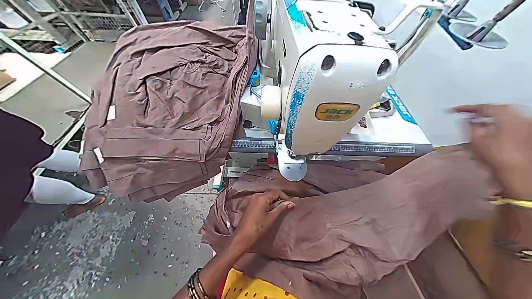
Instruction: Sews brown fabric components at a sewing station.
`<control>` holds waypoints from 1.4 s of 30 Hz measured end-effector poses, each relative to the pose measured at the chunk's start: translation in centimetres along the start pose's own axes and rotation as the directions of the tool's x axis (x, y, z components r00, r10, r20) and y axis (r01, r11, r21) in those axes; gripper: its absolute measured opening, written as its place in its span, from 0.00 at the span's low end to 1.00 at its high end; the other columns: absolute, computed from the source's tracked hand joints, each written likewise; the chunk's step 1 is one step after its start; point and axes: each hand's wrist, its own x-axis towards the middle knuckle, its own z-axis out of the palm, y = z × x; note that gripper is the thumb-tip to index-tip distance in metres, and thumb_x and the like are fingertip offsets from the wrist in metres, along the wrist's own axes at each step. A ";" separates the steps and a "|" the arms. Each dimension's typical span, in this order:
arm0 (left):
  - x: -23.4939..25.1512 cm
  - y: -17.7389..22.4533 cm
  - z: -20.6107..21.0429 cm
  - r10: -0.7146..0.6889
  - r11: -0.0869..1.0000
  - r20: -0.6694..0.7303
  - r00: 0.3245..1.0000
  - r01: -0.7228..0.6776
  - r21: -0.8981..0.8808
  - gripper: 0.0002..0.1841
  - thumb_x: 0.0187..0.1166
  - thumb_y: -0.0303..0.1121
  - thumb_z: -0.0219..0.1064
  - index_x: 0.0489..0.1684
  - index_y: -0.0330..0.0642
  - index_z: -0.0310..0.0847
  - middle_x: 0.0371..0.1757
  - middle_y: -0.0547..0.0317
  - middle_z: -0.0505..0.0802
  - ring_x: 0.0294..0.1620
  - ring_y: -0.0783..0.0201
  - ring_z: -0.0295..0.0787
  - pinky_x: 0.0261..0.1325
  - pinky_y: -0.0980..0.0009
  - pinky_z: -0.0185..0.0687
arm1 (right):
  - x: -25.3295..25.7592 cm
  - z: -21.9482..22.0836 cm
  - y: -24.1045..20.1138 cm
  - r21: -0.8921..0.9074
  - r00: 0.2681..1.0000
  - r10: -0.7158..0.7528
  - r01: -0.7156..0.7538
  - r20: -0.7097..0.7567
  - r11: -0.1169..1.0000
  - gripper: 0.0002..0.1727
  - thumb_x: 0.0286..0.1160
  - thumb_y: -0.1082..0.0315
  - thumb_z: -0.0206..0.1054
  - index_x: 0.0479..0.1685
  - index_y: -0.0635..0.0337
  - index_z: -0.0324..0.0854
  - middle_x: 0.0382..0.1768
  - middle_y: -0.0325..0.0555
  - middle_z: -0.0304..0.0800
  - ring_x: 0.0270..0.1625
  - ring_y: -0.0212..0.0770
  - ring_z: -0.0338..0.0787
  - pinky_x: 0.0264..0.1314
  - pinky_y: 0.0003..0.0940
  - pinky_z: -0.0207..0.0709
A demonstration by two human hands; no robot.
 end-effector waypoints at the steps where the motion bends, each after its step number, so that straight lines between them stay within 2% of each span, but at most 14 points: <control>1: 0.1 0.3 -0.1 0.072 0.997 -0.016 0.997 -0.072 0.009 0.13 0.80 0.45 0.69 0.43 0.46 0.93 0.38 0.64 0.96 0.40 0.75 0.90 0.48 0.72 0.83 | -0.7 3.6 -2.6 0.113 0.995 -0.086 0.079 0.059 0.991 0.15 0.87 0.75 0.57 0.61 0.73 0.85 0.57 0.71 0.89 0.57 0.68 0.91 0.62 0.67 0.80; 3: 0.5 0.7 -0.9 0.212 0.977 -0.038 0.977 -0.210 0.041 0.14 0.83 0.44 0.67 0.43 0.44 0.93 0.40 0.63 0.96 0.41 0.77 0.90 0.50 0.76 0.84 | -2.5 9.1 -8.9 0.422 0.964 -0.197 0.106 0.180 0.901 0.11 0.83 0.67 0.64 0.51 0.64 0.89 0.44 0.49 0.95 0.43 0.43 0.95 0.50 0.46 0.89; 5: 0.7 0.9 -1.8 0.273 0.960 -0.038 0.961 -0.269 0.079 0.14 0.85 0.42 0.65 0.44 0.43 0.93 0.41 0.62 0.96 0.43 0.76 0.91 0.52 0.76 0.84 | -3.9 12.9 -13.8 0.651 0.936 -0.254 0.035 0.245 0.758 0.10 0.73 0.63 0.72 0.43 0.62 0.87 0.35 0.37 0.93 0.36 0.27 0.91 0.43 0.29 0.87; 8: 0.3 0.5 -2.3 0.307 0.946 -0.002 0.952 -0.305 0.113 0.14 0.87 0.41 0.61 0.46 0.45 0.92 0.43 0.62 0.97 0.45 0.74 0.92 0.54 0.72 0.85 | -4.7 16.6 -17.2 0.766 0.937 -0.227 -0.061 0.265 0.640 0.16 0.60 0.62 0.81 0.37 0.60 0.81 0.26 0.26 0.80 0.30 0.14 0.77 0.38 0.13 0.74; 10: 0.1 0.3 -2.4 0.341 0.933 0.022 0.940 -0.341 0.117 0.14 0.89 0.40 0.59 0.48 0.46 0.92 0.44 0.63 0.97 0.46 0.74 0.92 0.55 0.73 0.86 | -4.9 17.5 -18.0 0.773 0.960 -0.159 -0.082 0.232 0.629 0.16 0.57 0.64 0.81 0.35 0.63 0.81 0.26 0.27 0.80 0.31 0.13 0.77 0.40 0.11 0.73; 16: 1.9 1.5 -2.3 0.412 0.908 -0.009 0.911 -0.410 0.079 0.14 0.89 0.40 0.60 0.47 0.44 0.91 0.43 0.61 0.96 0.45 0.76 0.91 0.54 0.78 0.83 | -5.6 17.8 -18.0 0.775 0.969 -0.120 -0.097 0.217 0.624 0.17 0.59 0.63 0.81 0.37 0.63 0.80 0.28 0.30 0.79 0.31 0.15 0.76 0.38 0.13 0.71; 19: 3.4 1.7 -3.1 0.327 0.945 -0.156 0.932 -0.327 0.027 0.12 0.84 0.38 0.67 0.43 0.39 0.90 0.39 0.64 0.96 0.39 0.83 0.89 0.47 0.84 0.84 | -5.1 15.9 -15.3 0.720 0.832 -0.261 -0.216 0.490 0.660 0.31 0.62 0.50 0.81 0.55 0.64 0.77 0.42 0.36 0.86 0.44 0.21 0.85 0.51 0.21 0.81; 21: 4.0 1.7 -3.9 0.172 0.977 -0.212 0.962 -0.194 -0.086 0.09 0.80 0.36 0.70 0.41 0.40 0.85 0.35 0.70 0.93 0.35 0.85 0.87 0.42 0.86 0.82 | -5.5 15.2 -14.1 0.662 0.749 -0.305 -0.230 0.588 0.713 0.28 0.68 0.44 0.76 0.50 0.61 0.82 0.35 0.32 0.84 0.37 0.21 0.80 0.44 0.23 0.74; 24: 5.2 1.5 -4.1 -0.004 0.967 -0.199 0.980 -0.047 -0.252 0.06 0.78 0.34 0.71 0.42 0.43 0.82 0.36 0.71 0.92 0.36 0.81 0.88 0.44 0.81 0.85 | -5.6 15.1 -14.3 0.670 0.814 -0.228 -0.243 0.534 0.702 0.13 0.80 0.54 0.68 0.32 0.51 0.84 0.21 0.20 0.74 0.24 0.14 0.70 0.30 0.16 0.65; 30: 7.0 2.2 -3.6 -0.097 0.980 -0.227 0.969 0.053 -0.192 0.05 0.77 0.33 0.69 0.39 0.45 0.81 0.30 0.71 0.88 0.31 0.82 0.83 0.38 0.82 0.79 | -3.6 14.3 -15.1 0.533 0.865 -0.120 -0.186 0.487 0.826 0.13 0.80 0.57 0.69 0.31 0.55 0.85 0.21 0.27 0.75 0.26 0.20 0.71 0.33 0.24 0.66; 35: 6.7 2.1 -3.2 -0.109 0.959 -0.238 0.965 0.039 -0.280 0.04 0.78 0.30 0.69 0.41 0.43 0.79 0.35 0.69 0.91 0.38 0.81 0.88 0.45 0.82 0.84 | -3.7 15.3 -14.8 0.494 0.873 -0.087 -0.187 0.479 0.849 0.15 0.81 0.52 0.68 0.36 0.53 0.89 0.23 0.30 0.80 0.28 0.24 0.75 0.36 0.29 0.70; 37: 6.7 2.0 -2.9 -0.101 0.949 -0.240 0.966 0.021 -0.314 0.05 0.78 0.30 0.68 0.42 0.41 0.78 0.37 0.69 0.90 0.39 0.82 0.88 0.47 0.83 0.85 | -3.4 15.3 -13.5 0.405 0.928 -0.091 -0.068 0.362 0.912 0.16 0.82 0.55 0.66 0.38 0.57 0.91 0.33 0.45 0.90 0.39 0.42 0.87 0.47 0.48 0.78; 39: 6.6 1.8 -2.8 -0.108 0.939 -0.221 0.969 0.026 -0.344 0.05 0.80 0.30 0.66 0.43 0.40 0.76 0.38 0.70 0.89 0.40 0.83 0.87 0.48 0.84 0.84 | -2.8 15.8 -11.5 0.275 0.993 -0.071 0.043 0.091 0.960 0.10 0.78 0.67 0.68 0.43 0.65 0.92 0.40 0.59 0.93 0.46 0.60 0.93 0.48 0.63 0.83; 42: 6.6 1.8 -2.7 -0.136 0.924 -0.207 0.969 0.048 -0.380 0.05 0.81 0.29 0.65 0.47 0.38 0.77 0.40 0.68 0.90 0.42 0.82 0.88 0.50 0.84 0.84 | -1.3 16.8 -9.1 0.081 0.994 -0.064 0.071 -0.088 0.994 0.09 0.78 0.71 0.68 0.46 0.66 0.91 0.42 0.63 0.89 0.46 0.65 0.90 0.42 0.61 0.81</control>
